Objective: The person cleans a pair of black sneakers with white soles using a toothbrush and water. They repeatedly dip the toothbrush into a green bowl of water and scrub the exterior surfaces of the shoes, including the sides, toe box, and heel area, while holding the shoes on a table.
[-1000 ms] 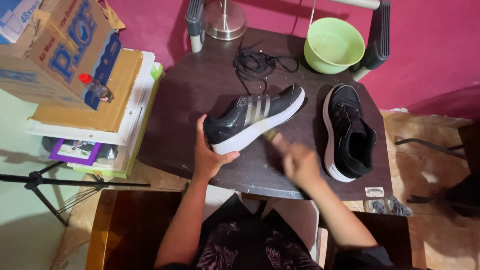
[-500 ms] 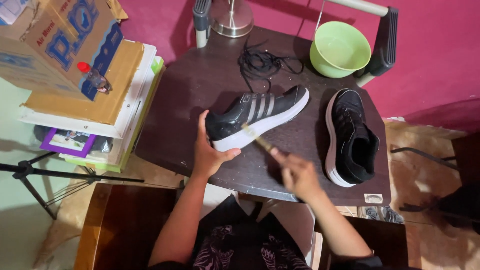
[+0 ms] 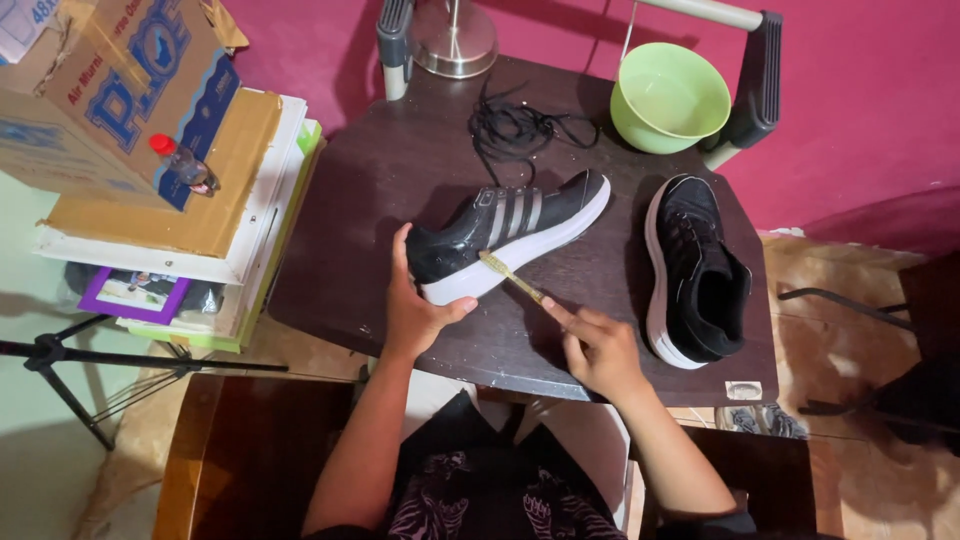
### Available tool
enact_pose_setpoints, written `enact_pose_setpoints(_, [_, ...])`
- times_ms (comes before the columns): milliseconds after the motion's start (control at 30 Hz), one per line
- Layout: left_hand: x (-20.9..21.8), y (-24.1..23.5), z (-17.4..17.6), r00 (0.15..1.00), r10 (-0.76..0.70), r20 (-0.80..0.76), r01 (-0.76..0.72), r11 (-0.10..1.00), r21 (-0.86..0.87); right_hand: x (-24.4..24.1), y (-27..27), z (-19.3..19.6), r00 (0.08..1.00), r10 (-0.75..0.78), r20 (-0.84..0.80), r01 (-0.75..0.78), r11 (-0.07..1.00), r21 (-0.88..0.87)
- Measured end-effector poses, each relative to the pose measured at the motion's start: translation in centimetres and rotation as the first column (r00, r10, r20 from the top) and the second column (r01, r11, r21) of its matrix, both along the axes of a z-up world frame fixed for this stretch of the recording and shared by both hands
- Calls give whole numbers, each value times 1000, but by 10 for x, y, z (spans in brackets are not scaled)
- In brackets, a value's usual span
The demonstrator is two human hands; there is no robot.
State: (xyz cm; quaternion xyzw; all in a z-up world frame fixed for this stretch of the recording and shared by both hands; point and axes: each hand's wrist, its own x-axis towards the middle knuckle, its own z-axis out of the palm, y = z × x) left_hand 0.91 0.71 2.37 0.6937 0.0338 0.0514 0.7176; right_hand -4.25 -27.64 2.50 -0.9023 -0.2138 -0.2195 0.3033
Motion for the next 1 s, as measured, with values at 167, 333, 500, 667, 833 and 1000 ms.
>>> enact_pose_setpoints(167, [-1, 0, 0, 1000, -1, 4, 1, 1000, 3, 14, 8, 28, 993, -82, 90, 79, 996, 39])
enact_pose_setpoints(333, [0, -1, -6, 1000, -8, -11, 8, 1000, 22, 17, 3, -20, 998, 64, -12, -63, 998, 4])
enact_pose_setpoints(500, [-1, -1, -6, 1000, -4, 26, 2, 996, 84, 11, 23, -8, 1000, 2, 24, -3, 999, 48])
enact_pose_setpoints(667, [-1, -1, -6, 999, -17, 38, 12, 992, 126, 21, 31, 38, 994, -60, 92, 48, 990, 132])
enact_pose_setpoints(833, [0, -1, -7, 999, -33, 21, 31, 992, 118, 15, 17, -6, 999, 27, -29, -23, 991, 134])
enact_pose_setpoints(1000, [0, -3, -8, 999, -38, 31, 34, 994, 104, 4, 19, -40, 998, 51, -29, -46, 986, 159])
